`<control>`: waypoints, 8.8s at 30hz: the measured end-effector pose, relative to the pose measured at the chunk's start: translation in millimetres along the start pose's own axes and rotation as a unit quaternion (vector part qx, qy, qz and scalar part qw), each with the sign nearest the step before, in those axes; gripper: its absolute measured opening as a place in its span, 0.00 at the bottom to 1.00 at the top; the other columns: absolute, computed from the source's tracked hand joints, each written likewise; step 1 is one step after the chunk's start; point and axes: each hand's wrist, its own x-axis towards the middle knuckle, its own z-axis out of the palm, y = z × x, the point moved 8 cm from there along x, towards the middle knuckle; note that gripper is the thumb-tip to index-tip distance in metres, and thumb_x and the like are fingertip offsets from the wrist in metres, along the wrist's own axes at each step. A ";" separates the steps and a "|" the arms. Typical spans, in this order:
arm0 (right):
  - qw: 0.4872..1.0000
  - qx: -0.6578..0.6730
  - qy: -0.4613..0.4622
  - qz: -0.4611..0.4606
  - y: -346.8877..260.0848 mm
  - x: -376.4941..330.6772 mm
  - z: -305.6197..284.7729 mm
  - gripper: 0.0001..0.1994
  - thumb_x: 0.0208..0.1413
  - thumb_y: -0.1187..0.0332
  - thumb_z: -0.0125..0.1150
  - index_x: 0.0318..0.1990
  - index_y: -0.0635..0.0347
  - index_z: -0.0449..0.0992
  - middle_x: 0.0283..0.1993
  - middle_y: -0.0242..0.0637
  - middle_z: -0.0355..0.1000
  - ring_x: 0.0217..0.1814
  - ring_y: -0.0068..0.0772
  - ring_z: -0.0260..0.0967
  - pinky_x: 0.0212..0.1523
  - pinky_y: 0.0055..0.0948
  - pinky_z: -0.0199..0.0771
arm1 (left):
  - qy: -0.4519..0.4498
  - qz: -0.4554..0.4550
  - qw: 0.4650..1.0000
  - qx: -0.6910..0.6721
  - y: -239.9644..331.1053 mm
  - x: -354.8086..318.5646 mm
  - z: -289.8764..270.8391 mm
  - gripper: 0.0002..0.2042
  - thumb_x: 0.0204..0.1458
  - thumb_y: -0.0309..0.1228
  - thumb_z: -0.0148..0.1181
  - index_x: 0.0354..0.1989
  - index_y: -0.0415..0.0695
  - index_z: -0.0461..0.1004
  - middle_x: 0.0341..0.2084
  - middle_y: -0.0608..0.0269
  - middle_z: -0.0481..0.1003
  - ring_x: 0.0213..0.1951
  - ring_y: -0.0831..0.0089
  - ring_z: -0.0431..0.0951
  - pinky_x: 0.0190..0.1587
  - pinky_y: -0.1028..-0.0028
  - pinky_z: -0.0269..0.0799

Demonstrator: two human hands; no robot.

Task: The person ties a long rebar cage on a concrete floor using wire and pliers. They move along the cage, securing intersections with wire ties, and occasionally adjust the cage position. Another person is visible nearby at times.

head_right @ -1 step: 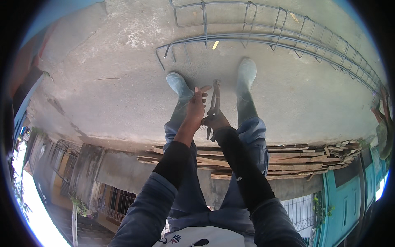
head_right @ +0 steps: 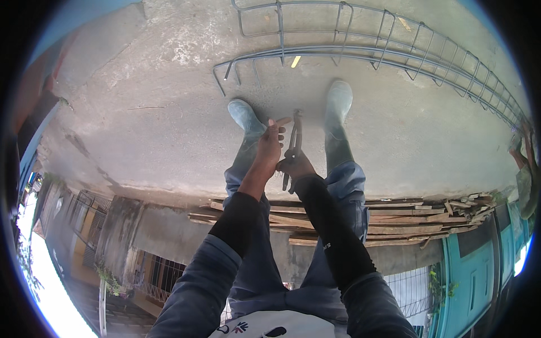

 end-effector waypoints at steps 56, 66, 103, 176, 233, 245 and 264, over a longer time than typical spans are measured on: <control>0.984 0.176 0.028 0.022 -50.8 20.8 -22.4 0.18 0.44 0.76 0.54 0.46 0.64 0.65 0.25 0.35 0.62 0.23 0.25 0.63 0.28 0.35 0.80 | 0.189 0.064 0.976 -0.084 47.6 237.0 -216.5 0.18 0.57 0.29 0.53 0.56 0.43 0.69 0.49 0.57 0.74 0.47 0.64 0.76 0.45 0.69 0.71; 0.983 0.172 0.034 0.053 -45.5 23.2 -16.3 0.17 0.43 0.78 0.53 0.44 0.60 0.66 0.25 0.33 0.63 0.23 0.26 0.64 0.26 0.34 0.77 | 0.111 0.012 0.991 0.074 17.6 238.1 -186.8 0.20 0.55 0.37 0.59 0.54 0.40 0.71 0.39 0.59 0.77 0.31 0.74 0.78 0.27 0.76 0.70; 0.976 0.209 0.006 0.057 -54.3 17.5 -16.5 0.21 0.44 0.75 0.52 0.50 0.60 0.64 0.24 0.32 0.62 0.22 0.24 0.62 0.24 0.32 0.74 | 0.008 0.337 0.663 0.669 165.5 227.7 -63.6 0.11 0.57 0.26 0.52 0.47 0.38 0.73 0.41 0.49 0.75 0.45 0.53 0.74 0.47 0.59 0.70; 0.985 0.154 0.034 0.064 -63.9 6.0 -27.3 0.19 0.43 0.75 0.55 0.46 0.65 0.66 0.29 0.35 0.64 0.26 0.27 0.65 0.31 0.33 0.78 | 0.226 -0.028 0.910 -0.346 23.2 287.4 -21.9 0.11 0.55 0.29 0.62 0.35 0.31 0.71 0.28 0.53 0.75 0.24 0.65 0.76 0.23 0.72 0.77; 0.986 0.165 0.016 0.031 -67.1 12.0 -9.3 0.17 0.46 0.78 0.53 0.47 0.65 0.63 0.28 0.37 0.64 0.26 0.26 0.65 0.34 0.35 0.80 | 0.334 0.246 0.899 -0.141 69.0 159.7 -138.3 0.12 0.57 0.32 0.55 0.41 0.34 0.74 0.24 0.59 0.76 0.24 0.74 0.76 0.25 0.75 0.73; 0.989 0.145 0.026 0.022 -66.7 12.1 -10.3 0.18 0.46 0.78 0.52 0.47 0.66 0.63 0.27 0.38 0.66 0.25 0.26 0.66 0.31 0.33 0.79 | 0.313 0.217 0.909 0.166 131.8 130.3 -104.7 0.13 0.57 0.39 0.57 0.31 0.40 0.79 0.17 0.69 0.72 0.21 0.80 0.68 0.24 0.76 0.62; 0.991 -0.076 0.113 0.012 -42.6 26.5 -44.6 0.13 0.55 0.62 0.56 0.42 0.62 0.67 0.36 0.43 0.75 0.40 0.50 0.74 0.40 0.45 0.71 | 0.137 -0.010 0.961 -0.240 -8.3 -43.5 -38.5 0.10 0.62 0.31 0.49 0.44 0.38 0.73 0.18 0.70 0.66 0.19 0.81 0.66 0.31 0.74 0.77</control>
